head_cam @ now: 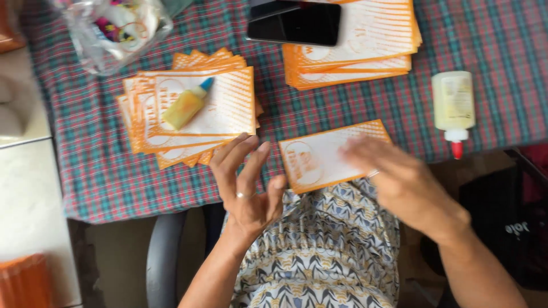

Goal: The person applies glue to paper sheets and folds them by hand at a table.

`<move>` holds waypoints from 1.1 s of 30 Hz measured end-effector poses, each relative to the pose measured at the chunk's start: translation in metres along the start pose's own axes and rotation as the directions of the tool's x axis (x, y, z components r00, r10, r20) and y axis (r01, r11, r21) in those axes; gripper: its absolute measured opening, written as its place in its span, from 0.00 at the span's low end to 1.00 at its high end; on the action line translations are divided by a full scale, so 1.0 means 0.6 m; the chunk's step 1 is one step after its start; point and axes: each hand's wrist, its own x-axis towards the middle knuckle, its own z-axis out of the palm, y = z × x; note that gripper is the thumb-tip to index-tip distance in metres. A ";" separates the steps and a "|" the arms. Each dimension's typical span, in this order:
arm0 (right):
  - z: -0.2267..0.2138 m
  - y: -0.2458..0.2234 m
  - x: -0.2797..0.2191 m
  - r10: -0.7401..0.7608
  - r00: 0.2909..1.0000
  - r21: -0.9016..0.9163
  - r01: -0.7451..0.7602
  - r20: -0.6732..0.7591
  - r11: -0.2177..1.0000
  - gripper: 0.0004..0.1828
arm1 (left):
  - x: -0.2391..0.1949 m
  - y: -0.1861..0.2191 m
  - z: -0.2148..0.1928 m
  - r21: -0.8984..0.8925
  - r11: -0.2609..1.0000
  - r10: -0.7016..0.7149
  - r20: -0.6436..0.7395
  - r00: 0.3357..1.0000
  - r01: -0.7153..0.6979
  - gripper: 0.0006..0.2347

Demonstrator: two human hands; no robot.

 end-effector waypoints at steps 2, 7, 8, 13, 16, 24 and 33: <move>-0.006 -0.007 0.039 0.003 0.984 -0.039 -0.010 -0.178 0.999 0.30 | 0.003 -0.016 -0.025 0.066 0.998 -0.008 -0.092 0.996 0.014 0.15; 0.064 -0.019 0.153 0.023 0.865 0.002 -0.026 -0.502 1.000 0.29 | 0.028 -0.063 -0.044 0.091 0.983 -0.104 -0.447 0.889 0.160 0.13; 0.085 -0.028 0.182 -0.008 0.870 0.002 0.010 -0.493 1.000 0.33 | 0.032 -0.073 -0.050 0.087 0.981 -0.109 -0.497 0.861 0.175 0.11; 0.121 -0.073 0.271 -0.086 0.849 0.069 0.142 -0.521 0.987 0.25 | 0.045 -0.129 -0.098 0.249 0.936 -0.160 -0.325 0.932 0.247 0.08; 0.123 -0.078 0.275 -0.049 0.840 0.086 0.113 -0.540 0.990 0.26 | 0.032 -0.206 -0.102 0.405 0.880 -0.326 0.141 0.935 0.246 0.29; 0.249 -0.058 0.300 0.063 0.991 -0.449 -0.111 -0.122 0.886 0.40 | 0.009 -0.274 -0.109 0.175 0.876 -0.392 -0.285 0.875 0.449 0.17; 0.185 0.048 0.239 0.014 0.911 -0.181 -0.097 -0.411 0.979 0.31 | 0.014 -0.251 -0.068 0.294 0.891 -0.407 0.175 0.896 0.347 0.19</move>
